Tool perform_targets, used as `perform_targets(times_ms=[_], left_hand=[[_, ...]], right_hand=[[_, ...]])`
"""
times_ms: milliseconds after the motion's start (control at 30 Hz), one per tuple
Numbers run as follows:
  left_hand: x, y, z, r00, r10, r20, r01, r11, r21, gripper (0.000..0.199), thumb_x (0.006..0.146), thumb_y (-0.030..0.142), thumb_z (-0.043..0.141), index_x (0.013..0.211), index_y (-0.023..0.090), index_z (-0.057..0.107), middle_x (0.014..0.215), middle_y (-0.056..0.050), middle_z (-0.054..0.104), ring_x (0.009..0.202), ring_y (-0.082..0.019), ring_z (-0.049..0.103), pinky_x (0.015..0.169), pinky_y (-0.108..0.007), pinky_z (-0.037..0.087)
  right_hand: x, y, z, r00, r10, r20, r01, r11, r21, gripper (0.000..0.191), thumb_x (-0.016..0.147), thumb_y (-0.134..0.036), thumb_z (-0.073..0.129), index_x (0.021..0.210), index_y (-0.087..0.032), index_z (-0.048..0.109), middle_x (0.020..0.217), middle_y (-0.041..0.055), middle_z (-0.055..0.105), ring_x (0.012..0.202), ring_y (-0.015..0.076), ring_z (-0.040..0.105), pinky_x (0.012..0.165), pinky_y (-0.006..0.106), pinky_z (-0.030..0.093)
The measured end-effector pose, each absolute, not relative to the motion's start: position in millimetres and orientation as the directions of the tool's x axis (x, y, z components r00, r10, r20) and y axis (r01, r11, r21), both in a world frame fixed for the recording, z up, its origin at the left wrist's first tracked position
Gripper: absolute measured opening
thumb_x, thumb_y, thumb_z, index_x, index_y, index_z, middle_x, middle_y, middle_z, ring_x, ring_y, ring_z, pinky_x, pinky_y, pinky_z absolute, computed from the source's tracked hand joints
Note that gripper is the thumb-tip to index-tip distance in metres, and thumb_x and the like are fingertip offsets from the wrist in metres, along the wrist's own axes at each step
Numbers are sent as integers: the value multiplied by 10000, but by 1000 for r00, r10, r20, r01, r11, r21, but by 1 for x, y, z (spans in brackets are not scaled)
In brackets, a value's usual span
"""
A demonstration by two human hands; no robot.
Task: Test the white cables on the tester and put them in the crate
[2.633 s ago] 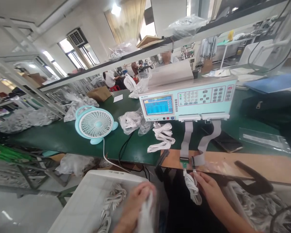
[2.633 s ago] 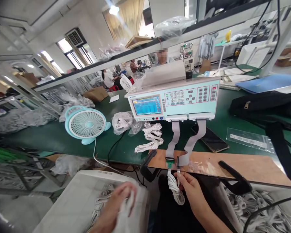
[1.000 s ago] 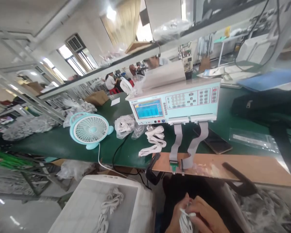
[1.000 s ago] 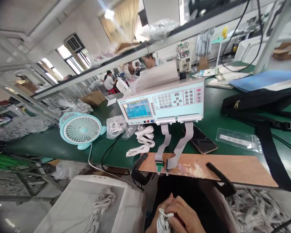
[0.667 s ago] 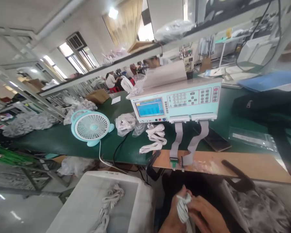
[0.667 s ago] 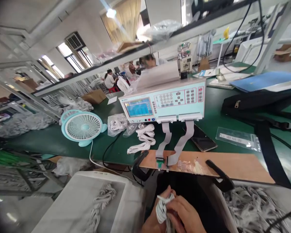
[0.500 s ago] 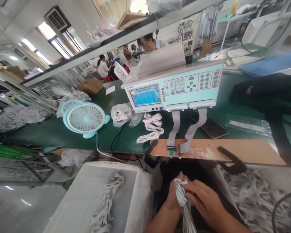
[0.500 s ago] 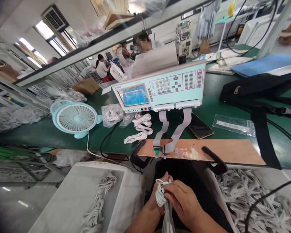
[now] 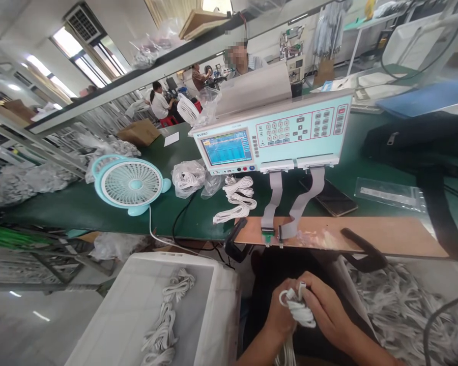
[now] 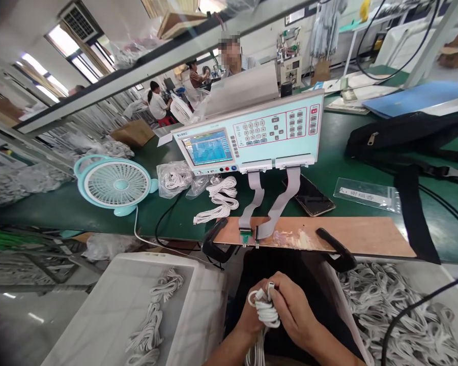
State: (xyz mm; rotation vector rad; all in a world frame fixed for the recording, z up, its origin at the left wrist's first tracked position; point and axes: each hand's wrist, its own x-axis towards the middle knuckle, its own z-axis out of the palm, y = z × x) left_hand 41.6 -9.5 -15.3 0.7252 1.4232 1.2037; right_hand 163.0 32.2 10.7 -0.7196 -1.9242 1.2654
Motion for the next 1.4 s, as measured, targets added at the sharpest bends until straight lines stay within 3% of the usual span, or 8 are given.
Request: perform_targets(times_ms=[133,333,500,667,900,1133,1233,1400], left_hand=[[19,-13,-3,-277,956,-96,128,136,982,154,837,239,522,802,165,653,767,-22,563,682,-136,530,605,-238,418],[-15,-11,29,156,956,250,362,-291,886,308,878,116,435,1018,249,675,930,-47,618,839,-136,587,733,-237,459],[-21,-3,33,117,961,251,428,-277,860,280,852,101,472,985,229,682,916,-46,652,844,-146,609,751,-243,474],[-18,5,17,-142,988,-66,94,80,992,215,780,112,492,828,173,692,825,-23,579,519,-76,531,443,-176,429],[-22,9,16,-167,969,-180,25,187,982,184,707,115,519,776,144,688,731,-8,580,472,-68,526,422,-164,392],[-14,11,10,-164,885,-436,-336,365,868,258,674,349,667,784,123,613,461,32,508,321,-76,411,309,-166,276],[-16,12,10,-181,903,-390,-270,336,903,314,708,421,656,789,121,612,454,31,495,346,-80,408,333,-173,279],[-28,10,30,-145,985,-95,146,116,982,235,854,361,508,795,158,612,653,-3,561,543,-106,497,524,-206,383]], right_hand=[[162,40,7,-565,817,115,88,198,-976,210,964,-289,335,841,-218,490,741,-7,483,658,151,466,624,271,388],[149,58,12,-607,795,-16,-40,-50,-998,243,922,-389,430,781,-203,495,694,-26,444,640,141,421,597,258,369],[134,70,17,-587,803,-104,-95,-196,-976,291,818,-445,588,717,-175,545,649,-31,454,602,123,400,558,243,348],[119,74,12,-523,830,-194,-92,-281,-955,378,758,-515,638,645,-161,569,569,-21,503,527,118,427,503,243,340],[113,69,11,-443,868,-226,-147,-319,-936,342,720,-503,687,727,-166,628,579,-25,521,525,118,433,491,238,341],[110,67,16,-390,878,-277,-130,-350,-928,356,699,-501,712,660,-160,615,543,-30,509,499,108,420,478,231,323],[104,68,16,-426,835,-350,-209,-467,-859,365,671,-510,731,660,-165,612,521,-15,558,457,116,443,459,238,329],[99,71,17,-422,809,-409,-265,-541,-798,343,603,-452,797,629,-158,624,512,-17,571,453,119,457,474,240,348]])
